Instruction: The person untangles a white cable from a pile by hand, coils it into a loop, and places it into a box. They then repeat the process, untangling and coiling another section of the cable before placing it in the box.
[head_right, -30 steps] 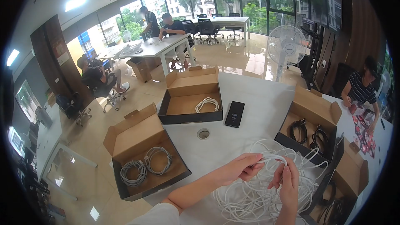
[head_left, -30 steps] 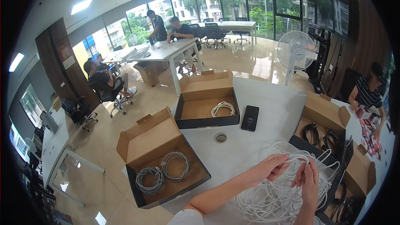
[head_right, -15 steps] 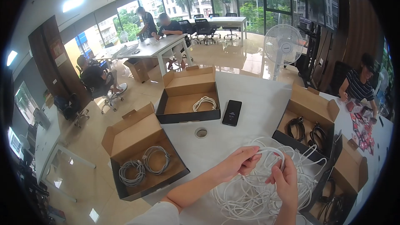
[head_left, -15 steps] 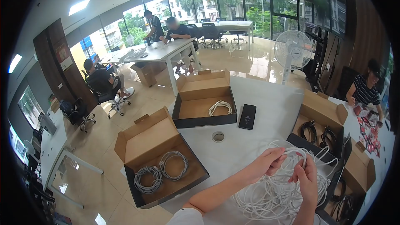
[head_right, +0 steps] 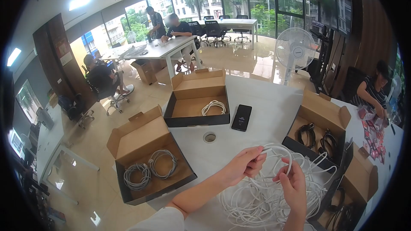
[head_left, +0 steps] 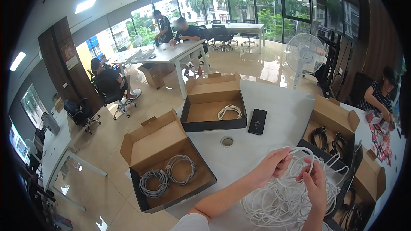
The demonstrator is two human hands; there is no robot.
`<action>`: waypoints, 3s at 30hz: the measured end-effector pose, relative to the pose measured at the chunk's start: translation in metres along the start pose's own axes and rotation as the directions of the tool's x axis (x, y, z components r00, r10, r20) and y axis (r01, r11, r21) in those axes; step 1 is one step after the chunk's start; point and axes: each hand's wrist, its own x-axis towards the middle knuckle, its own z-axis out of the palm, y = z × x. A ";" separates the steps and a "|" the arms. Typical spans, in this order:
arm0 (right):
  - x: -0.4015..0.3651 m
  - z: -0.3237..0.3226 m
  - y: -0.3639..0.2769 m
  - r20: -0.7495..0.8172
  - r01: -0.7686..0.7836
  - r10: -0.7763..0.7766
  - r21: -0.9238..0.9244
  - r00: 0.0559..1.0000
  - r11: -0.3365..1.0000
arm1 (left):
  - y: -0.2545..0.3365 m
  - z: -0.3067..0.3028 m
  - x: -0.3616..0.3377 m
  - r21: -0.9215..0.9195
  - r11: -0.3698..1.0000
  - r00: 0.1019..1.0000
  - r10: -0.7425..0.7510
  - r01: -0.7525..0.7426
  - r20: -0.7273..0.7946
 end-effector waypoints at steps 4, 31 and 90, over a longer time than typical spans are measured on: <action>-0.001 0.002 -0.001 0.004 -0.021 0.021 -0.025 1.000 0.999 | 0.000 -0.002 0.001 -0.062 0.998 0.999 0.020 -0.022 -0.034; 0.001 0.007 -0.005 0.040 -0.047 0.051 -0.087 0.998 0.995 | 0.004 -0.007 0.002 -0.115 0.992 0.996 0.033 -0.043 -0.086; -0.002 0.000 -0.010 -0.328 0.032 -0.037 -0.022 0.944 0.999 | -0.032 0.019 0.005 0.147 0.989 0.967 0.027 0.011 -0.254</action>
